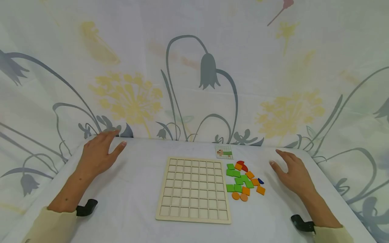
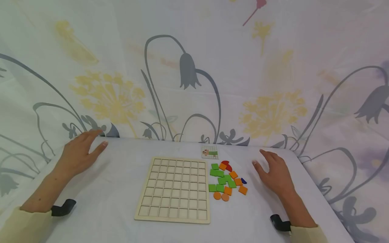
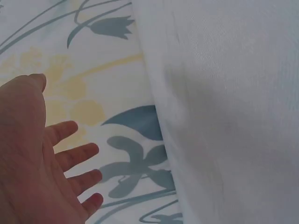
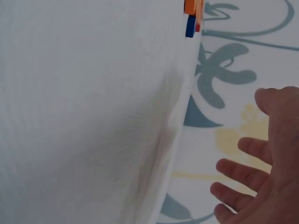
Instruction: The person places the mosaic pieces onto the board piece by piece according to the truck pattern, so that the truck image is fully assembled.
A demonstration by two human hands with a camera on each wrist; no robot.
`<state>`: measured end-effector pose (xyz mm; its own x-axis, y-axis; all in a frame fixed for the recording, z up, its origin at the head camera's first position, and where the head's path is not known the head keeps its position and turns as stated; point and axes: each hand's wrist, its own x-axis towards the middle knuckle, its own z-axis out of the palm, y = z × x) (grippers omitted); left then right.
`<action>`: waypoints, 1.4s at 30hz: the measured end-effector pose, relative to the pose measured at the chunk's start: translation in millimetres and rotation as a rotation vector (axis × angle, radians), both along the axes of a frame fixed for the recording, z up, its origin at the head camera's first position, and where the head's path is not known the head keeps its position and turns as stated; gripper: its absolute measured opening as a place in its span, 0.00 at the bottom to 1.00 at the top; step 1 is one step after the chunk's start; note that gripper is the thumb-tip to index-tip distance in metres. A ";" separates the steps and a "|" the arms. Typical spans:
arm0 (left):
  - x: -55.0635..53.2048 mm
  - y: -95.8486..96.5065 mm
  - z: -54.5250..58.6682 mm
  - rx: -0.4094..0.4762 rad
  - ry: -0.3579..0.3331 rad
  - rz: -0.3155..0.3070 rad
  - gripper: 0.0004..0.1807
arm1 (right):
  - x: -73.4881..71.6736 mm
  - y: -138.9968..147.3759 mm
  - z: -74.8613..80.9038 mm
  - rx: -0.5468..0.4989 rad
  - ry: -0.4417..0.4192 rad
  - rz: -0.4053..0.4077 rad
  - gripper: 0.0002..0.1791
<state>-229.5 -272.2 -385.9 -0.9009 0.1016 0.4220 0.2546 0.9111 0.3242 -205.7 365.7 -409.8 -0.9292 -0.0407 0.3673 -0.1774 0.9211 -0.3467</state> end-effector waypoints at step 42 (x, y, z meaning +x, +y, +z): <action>58.8 101.6 -20.2 -0.130 -0.360 -0.570 0.51 | 18.0 -96.8 -1.1 0.012 -0.110 0.468 0.24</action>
